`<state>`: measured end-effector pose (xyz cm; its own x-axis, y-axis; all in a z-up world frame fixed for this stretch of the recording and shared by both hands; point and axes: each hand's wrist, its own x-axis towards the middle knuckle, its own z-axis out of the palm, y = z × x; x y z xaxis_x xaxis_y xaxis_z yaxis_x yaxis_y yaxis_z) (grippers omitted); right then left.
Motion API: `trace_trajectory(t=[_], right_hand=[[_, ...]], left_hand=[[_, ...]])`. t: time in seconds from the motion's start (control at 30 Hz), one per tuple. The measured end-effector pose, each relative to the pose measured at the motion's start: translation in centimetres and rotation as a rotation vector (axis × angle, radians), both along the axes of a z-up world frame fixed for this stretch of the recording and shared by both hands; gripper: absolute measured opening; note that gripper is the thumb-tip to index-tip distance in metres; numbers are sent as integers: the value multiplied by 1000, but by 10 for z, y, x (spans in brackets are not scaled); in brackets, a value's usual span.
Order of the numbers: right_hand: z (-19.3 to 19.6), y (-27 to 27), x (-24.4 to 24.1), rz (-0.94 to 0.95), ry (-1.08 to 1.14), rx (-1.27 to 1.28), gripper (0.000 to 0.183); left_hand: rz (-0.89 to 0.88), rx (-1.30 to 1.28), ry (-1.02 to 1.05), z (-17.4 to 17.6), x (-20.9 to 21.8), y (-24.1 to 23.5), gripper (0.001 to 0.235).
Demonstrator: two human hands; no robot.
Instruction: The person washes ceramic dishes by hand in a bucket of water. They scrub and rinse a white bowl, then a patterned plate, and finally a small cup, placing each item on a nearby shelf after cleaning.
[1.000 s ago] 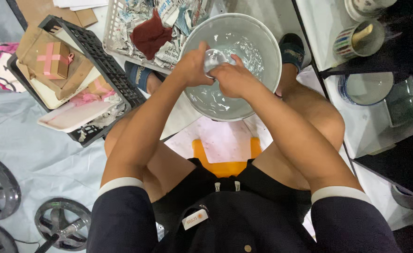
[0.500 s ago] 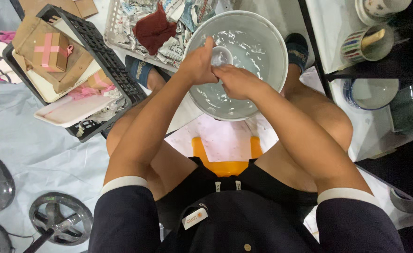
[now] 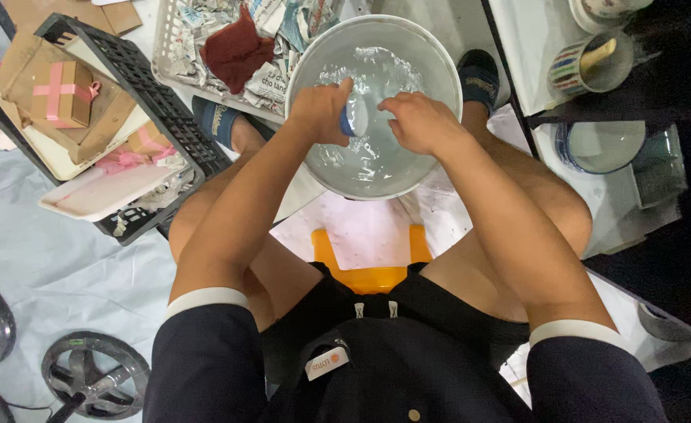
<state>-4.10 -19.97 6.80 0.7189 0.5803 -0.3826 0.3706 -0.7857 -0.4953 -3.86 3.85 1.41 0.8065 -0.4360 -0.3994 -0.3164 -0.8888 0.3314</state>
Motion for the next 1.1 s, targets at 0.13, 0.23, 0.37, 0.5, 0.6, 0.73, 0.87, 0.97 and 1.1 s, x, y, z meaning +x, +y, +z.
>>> trace_trajectory(t=[0.13,0.23,0.37,0.5,0.6,0.73,0.87,0.97,1.1], right_hand=[[1,-6,-1,17,38,-37,41],[-1,-7,-3,15,81,-43,42],[-4,-10,-6,19,74,-36,41],[-7,-18,-8,-11,108,-34,43],[-7,-25,-8,-3,104,-5,43],[-6,-31,-9,-30,139,0,44],[2,-33,-6,-24,151,37,44],[8,-26,-5,-21,189,18,46],[9,-29,-8,8,188,62,48]], left_hand=[[-69,125,3,-1,0,-7,93],[-97,163,-39,-9,-2,-15,90],[-170,370,155,-32,0,-42,83],[-166,456,275,-58,3,-68,72],[-135,509,351,-78,10,-78,75],[-79,495,391,-111,13,-77,66],[-189,527,179,-152,13,-79,59],[-68,530,62,-181,9,-78,59],[70,562,87,-200,13,-87,70]])
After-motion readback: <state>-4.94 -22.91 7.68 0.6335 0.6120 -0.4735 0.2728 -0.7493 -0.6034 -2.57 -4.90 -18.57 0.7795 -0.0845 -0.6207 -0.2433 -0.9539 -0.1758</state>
